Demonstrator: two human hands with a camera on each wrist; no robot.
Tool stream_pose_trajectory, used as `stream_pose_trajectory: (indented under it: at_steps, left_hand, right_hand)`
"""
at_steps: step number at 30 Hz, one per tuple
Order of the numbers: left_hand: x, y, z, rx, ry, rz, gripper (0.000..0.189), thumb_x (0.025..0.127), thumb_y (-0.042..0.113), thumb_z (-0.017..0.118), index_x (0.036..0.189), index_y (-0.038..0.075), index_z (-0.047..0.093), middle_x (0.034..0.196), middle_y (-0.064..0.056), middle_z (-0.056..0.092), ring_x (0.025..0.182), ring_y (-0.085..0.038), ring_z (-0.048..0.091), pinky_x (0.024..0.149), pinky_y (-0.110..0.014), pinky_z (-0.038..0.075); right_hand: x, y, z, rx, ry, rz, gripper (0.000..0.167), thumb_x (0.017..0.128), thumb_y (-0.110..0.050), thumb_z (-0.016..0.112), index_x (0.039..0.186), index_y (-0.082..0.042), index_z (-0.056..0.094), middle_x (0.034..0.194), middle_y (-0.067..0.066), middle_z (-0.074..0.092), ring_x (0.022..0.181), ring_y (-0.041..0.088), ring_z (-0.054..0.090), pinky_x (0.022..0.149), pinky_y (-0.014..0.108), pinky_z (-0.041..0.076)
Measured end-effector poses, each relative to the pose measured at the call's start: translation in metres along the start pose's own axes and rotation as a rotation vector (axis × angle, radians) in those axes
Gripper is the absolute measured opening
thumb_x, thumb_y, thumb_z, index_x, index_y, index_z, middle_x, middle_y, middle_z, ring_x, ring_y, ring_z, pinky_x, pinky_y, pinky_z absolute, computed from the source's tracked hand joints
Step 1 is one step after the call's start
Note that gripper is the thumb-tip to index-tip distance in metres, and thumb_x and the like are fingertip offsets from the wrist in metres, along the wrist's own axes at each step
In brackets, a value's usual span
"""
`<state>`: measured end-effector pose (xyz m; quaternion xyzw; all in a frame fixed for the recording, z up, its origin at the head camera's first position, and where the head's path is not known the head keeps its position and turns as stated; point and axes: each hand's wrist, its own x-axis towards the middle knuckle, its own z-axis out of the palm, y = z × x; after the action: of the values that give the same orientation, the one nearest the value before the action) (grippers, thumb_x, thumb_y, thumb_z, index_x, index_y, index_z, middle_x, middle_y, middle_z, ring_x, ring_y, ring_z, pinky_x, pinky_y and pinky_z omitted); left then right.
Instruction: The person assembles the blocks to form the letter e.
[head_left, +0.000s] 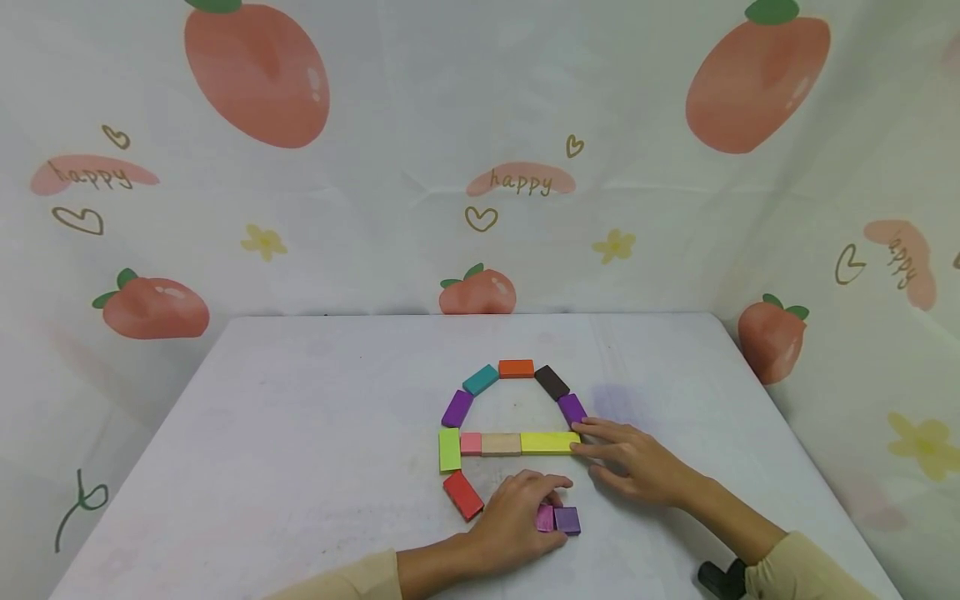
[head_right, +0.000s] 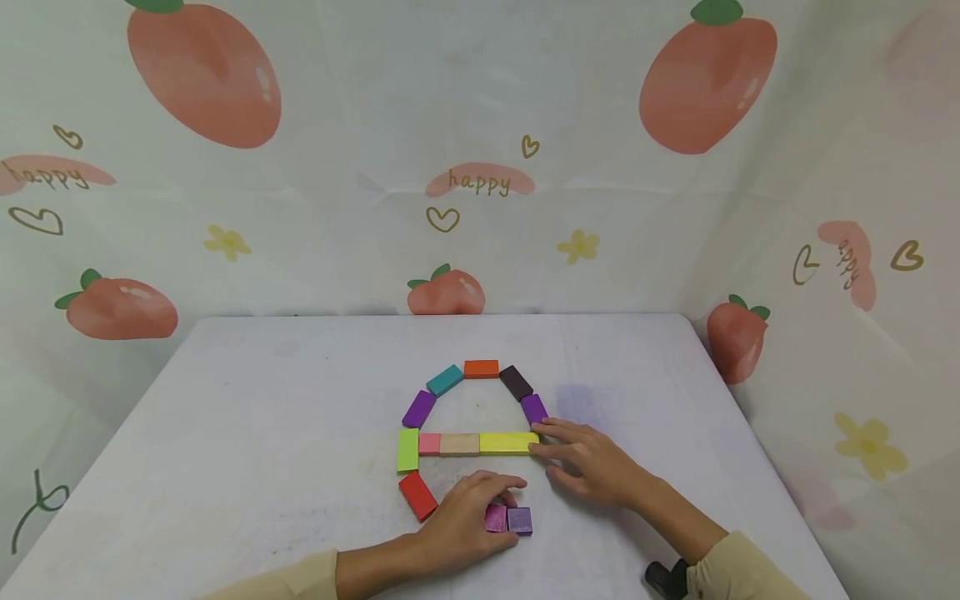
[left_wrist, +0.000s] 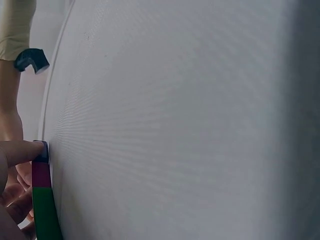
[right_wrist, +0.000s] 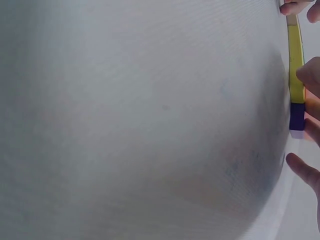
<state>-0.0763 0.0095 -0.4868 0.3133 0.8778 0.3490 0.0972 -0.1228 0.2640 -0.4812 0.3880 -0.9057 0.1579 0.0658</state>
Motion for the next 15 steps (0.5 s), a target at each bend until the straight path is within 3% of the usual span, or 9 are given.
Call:
stream_pose_trajectory:
  at_steps: [10,15]
  left_hand:
    - [0.002,-0.001,-0.002,-0.013,-0.023,-0.012,0.056,0.081,0.028,0.084,0.132,0.023,0.062,0.098,0.023,0.064,0.109,-0.002,0.054,0.092,-0.03,0.049]
    - [0.005,-0.004,-0.016,-0.062,-0.062,-0.005,0.058,0.082,0.031,0.083,0.135,0.024,0.059,0.1,0.021,0.064,0.103,0.002,0.054,0.088,-0.026,0.05]
  right_hand:
    - [0.003,-0.001,-0.005,0.021,-0.027,0.019,0.038,0.086,-0.024,0.076,0.123,-0.019,0.072,0.141,0.006,0.058,0.132,0.033,0.051,0.097,0.055,0.049]
    - [0.006,-0.001,-0.01,0.043,-0.05,0.035,0.038,0.085,-0.024,0.076,0.122,-0.018,0.072,0.14,0.006,0.058,0.131,0.033,0.051,0.097,0.056,0.049]
